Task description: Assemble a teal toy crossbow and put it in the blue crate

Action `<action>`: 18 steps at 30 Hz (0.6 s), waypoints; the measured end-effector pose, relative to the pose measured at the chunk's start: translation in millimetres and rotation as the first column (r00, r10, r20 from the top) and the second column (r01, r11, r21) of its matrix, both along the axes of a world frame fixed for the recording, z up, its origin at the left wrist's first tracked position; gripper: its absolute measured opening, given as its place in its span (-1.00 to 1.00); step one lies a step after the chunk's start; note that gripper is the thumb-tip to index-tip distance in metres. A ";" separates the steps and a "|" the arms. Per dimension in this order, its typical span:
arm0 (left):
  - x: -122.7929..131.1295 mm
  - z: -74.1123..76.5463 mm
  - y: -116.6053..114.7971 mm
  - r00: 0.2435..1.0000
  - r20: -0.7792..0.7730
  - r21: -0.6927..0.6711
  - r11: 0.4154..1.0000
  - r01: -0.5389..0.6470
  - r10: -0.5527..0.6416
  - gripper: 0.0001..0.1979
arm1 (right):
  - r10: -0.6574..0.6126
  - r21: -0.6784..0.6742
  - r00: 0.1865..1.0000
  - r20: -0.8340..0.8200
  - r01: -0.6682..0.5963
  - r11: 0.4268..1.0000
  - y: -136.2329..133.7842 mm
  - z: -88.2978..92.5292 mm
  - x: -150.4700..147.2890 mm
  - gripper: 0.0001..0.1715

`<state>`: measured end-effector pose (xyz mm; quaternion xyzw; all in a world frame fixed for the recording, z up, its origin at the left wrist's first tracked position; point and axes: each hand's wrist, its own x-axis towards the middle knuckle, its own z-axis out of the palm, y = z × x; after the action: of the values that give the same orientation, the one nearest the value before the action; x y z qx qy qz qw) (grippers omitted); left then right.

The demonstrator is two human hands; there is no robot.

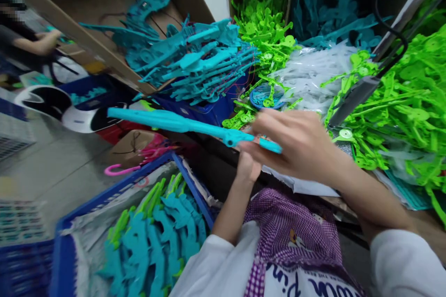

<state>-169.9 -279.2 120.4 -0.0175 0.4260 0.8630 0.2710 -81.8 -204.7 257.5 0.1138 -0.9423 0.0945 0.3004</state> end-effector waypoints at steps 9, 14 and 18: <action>-59.7 27.0 -79.2 0.999 0.000 -0.093 0.995 -0.045 0.045 -0.79 | -0.504 -0.477 0.863 0.029 0.455 0.752 75.8 -92.7 110.5 -0.66; -49.2 24.9 -105.0 0.997 0.004 -0.183 0.980 0.074 -0.075 -0.82 | -0.414 -0.377 0.767 0.490 0.614 0.693 97.8 -157.0 121.7 -0.64; -31.0 -6.7 -114.0 0.998 0.035 -0.312 0.948 0.062 -0.054 -0.88 | -0.554 -0.142 0.607 0.570 0.737 0.661 107.2 -178.4 147.7 -0.70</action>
<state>-200.9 -393.2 113.7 -0.0587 0.5543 0.7758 0.2956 65.9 -97.4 79.1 -0.3258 -0.9251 0.1749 0.0860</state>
